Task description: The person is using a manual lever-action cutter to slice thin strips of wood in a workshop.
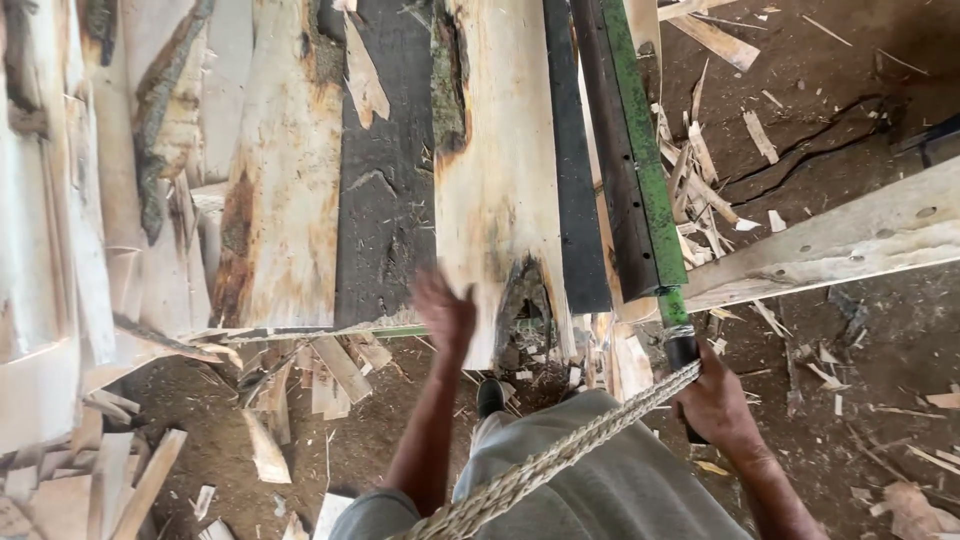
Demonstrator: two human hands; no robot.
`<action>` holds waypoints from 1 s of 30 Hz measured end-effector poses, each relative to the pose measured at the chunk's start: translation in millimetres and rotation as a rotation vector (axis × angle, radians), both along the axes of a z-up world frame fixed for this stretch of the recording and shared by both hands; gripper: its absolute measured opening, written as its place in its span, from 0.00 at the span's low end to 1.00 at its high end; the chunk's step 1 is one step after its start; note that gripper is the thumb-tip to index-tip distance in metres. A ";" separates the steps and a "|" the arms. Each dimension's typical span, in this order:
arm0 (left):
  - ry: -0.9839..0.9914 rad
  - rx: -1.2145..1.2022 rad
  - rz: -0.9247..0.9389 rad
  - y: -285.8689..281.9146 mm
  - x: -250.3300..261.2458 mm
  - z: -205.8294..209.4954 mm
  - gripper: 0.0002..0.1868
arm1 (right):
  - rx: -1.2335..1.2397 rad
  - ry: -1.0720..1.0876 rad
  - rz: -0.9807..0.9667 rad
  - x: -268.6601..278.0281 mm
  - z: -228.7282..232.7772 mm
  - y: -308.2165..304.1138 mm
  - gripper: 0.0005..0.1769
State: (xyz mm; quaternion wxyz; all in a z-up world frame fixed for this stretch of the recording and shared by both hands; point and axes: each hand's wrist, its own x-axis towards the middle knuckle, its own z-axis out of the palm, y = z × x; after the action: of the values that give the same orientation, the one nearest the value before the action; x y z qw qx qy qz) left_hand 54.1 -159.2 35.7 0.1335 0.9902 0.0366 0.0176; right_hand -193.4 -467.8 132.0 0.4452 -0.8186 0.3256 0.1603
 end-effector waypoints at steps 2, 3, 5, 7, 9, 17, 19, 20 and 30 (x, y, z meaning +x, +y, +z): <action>0.170 -0.127 -0.270 -38.6 -10.2 -28.3 0.49 | -0.002 0.050 -0.046 -1.3 1.4 -0.9 0.17; 0.171 -0.123 -0.270 -62.8 -9.0 -19.7 0.49 | 0.002 0.051 -0.047 -3.1 1.2 0.0 0.17; 0.308 -0.161 -0.411 -114.8 1.3 -0.9 0.49 | -0.025 0.052 -0.058 0.4 0.7 -1.7 0.20; 0.320 -0.118 -0.395 -139.5 20.1 -17.2 0.51 | -0.023 0.063 -0.070 -1.0 3.2 2.2 0.20; 0.332 -0.077 -0.382 -157.4 30.9 -18.8 0.52 | -0.023 0.074 -0.086 -3.8 0.6 1.4 0.20; 0.397 0.173 -0.440 -172.0 58.4 -28.2 0.49 | -0.149 0.005 0.014 -0.6 -3.9 -0.6 0.25; 0.408 0.135 -0.437 -172.4 49.7 15.1 0.50 | -0.155 -0.043 0.028 -4.3 -18.5 -5.0 0.25; 0.424 0.092 -0.434 -172.6 45.7 36.7 0.51 | -0.165 -0.085 0.042 -5.0 -25.8 -7.2 0.24; -0.230 -0.020 -0.503 -130.2 114.6 2.4 0.27 | -0.117 0.025 0.049 -0.2 -21.3 -6.4 0.31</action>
State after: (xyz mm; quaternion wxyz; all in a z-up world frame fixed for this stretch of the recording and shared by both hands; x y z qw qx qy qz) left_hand 168.7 -289.4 38.1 0.1466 0.9584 -0.2255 0.0958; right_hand -193.6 -474.2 110.6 0.3883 -0.8489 0.3199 0.1619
